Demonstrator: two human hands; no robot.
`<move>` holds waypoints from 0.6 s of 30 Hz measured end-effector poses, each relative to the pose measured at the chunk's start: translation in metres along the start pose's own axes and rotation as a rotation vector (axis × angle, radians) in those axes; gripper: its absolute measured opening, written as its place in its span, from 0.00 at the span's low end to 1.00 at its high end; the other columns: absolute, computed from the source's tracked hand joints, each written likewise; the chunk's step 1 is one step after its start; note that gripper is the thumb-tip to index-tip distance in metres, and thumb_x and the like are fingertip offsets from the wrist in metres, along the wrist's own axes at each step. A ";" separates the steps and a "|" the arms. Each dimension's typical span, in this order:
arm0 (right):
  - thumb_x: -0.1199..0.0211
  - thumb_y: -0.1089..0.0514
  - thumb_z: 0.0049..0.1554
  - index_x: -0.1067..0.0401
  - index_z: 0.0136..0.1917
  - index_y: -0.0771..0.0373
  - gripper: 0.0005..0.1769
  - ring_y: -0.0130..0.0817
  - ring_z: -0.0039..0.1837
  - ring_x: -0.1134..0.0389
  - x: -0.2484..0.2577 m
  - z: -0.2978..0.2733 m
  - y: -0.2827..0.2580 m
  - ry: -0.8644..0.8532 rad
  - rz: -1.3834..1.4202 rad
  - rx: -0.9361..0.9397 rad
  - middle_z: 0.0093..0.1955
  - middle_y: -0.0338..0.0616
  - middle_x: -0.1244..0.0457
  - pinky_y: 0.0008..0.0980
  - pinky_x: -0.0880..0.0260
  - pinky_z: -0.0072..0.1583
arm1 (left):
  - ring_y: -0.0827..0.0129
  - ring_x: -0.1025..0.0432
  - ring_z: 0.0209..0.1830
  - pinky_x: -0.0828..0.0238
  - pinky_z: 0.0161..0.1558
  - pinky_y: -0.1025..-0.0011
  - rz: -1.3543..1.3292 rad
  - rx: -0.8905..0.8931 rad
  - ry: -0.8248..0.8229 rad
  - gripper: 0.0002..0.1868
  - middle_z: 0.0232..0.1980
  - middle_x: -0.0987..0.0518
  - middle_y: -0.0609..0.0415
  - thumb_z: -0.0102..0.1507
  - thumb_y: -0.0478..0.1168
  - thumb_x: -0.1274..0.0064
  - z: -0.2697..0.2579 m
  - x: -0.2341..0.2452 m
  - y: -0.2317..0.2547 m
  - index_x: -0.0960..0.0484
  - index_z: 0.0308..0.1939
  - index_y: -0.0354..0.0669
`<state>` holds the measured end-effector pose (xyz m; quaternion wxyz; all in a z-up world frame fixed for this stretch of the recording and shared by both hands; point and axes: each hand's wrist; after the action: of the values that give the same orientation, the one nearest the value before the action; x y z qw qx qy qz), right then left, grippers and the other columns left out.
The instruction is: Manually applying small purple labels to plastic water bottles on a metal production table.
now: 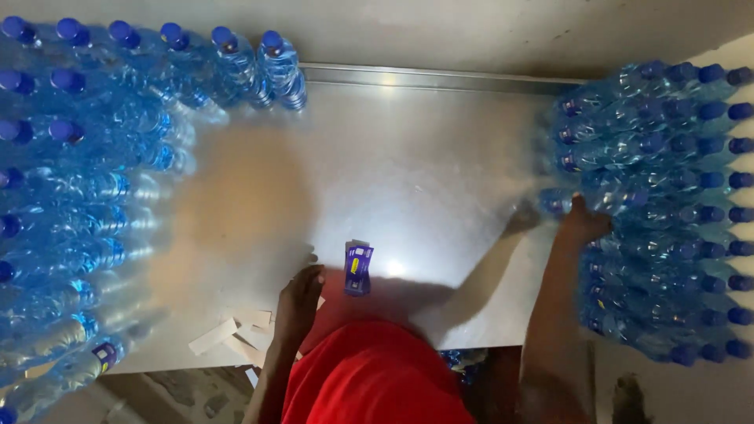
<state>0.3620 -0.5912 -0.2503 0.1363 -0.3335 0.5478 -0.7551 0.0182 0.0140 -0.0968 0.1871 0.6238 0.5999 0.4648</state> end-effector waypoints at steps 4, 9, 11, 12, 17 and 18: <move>0.01 0.49 0.54 0.30 0.58 0.88 0.47 0.85 0.66 0.34 -0.017 0.020 -0.019 0.063 -0.233 0.190 0.59 0.89 0.38 0.73 0.32 0.70 | 0.47 0.15 0.55 0.20 0.61 0.50 0.044 0.073 -0.030 0.19 0.56 0.10 0.44 0.78 0.53 0.52 0.001 -0.006 0.010 0.14 0.68 0.58; 0.19 0.39 0.71 0.48 0.86 0.69 0.52 0.65 0.82 0.42 -0.023 0.029 -0.030 -0.048 -0.585 -0.133 0.83 0.65 0.48 0.62 0.30 0.71 | 0.55 0.16 0.62 0.17 0.57 0.58 0.120 0.144 -0.077 0.19 0.66 0.12 0.52 0.77 0.43 0.59 -0.003 -0.002 0.024 0.14 0.64 0.49; 0.18 0.35 0.68 0.41 0.83 0.67 0.50 0.67 0.78 0.39 -0.020 0.023 0.043 0.015 -0.595 0.048 0.78 0.67 0.42 0.65 0.35 0.71 | 0.56 0.15 0.57 0.17 0.52 0.58 0.102 0.136 -0.080 0.20 0.64 0.11 0.52 0.76 0.46 0.60 -0.003 0.000 0.016 0.15 0.63 0.49; 0.17 0.32 0.65 0.33 0.80 0.66 0.49 0.68 0.75 0.37 -0.024 0.024 0.076 0.074 -0.590 0.241 0.74 0.70 0.37 0.67 0.40 0.71 | 0.57 0.15 0.52 0.17 0.47 0.59 0.075 0.123 -0.075 0.21 0.61 0.10 0.52 0.75 0.49 0.60 -0.003 -0.001 0.014 0.15 0.62 0.48; 0.21 0.53 0.60 0.23 0.68 0.76 0.31 0.68 0.73 0.31 -0.031 -0.272 0.047 -0.849 -0.477 0.000 0.67 0.73 0.32 0.59 0.33 0.76 | 0.42 0.20 0.65 0.24 0.67 0.45 0.038 0.124 -0.040 0.19 0.64 0.14 0.37 0.78 0.44 0.52 -0.004 -0.004 0.010 0.18 0.71 0.44; 0.18 0.51 0.56 0.18 0.68 0.62 0.29 0.55 0.71 0.27 -0.061 -0.357 -0.013 -0.977 -0.174 -0.223 0.66 0.58 0.28 0.48 0.27 0.73 | 0.44 0.20 0.67 0.25 0.69 0.48 0.036 0.154 -0.050 0.20 0.66 0.14 0.39 0.78 0.43 0.52 -0.004 -0.005 0.008 0.18 0.72 0.44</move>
<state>0.1763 -0.2885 -0.3238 0.2766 -0.7047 0.4676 -0.4563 0.0207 0.0064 -0.0906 0.1451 0.6584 0.6176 0.4049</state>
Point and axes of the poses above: each hand's wrist, its own z-axis towards the middle knuckle, its own x-axis out of the back of the hand, y = z × x
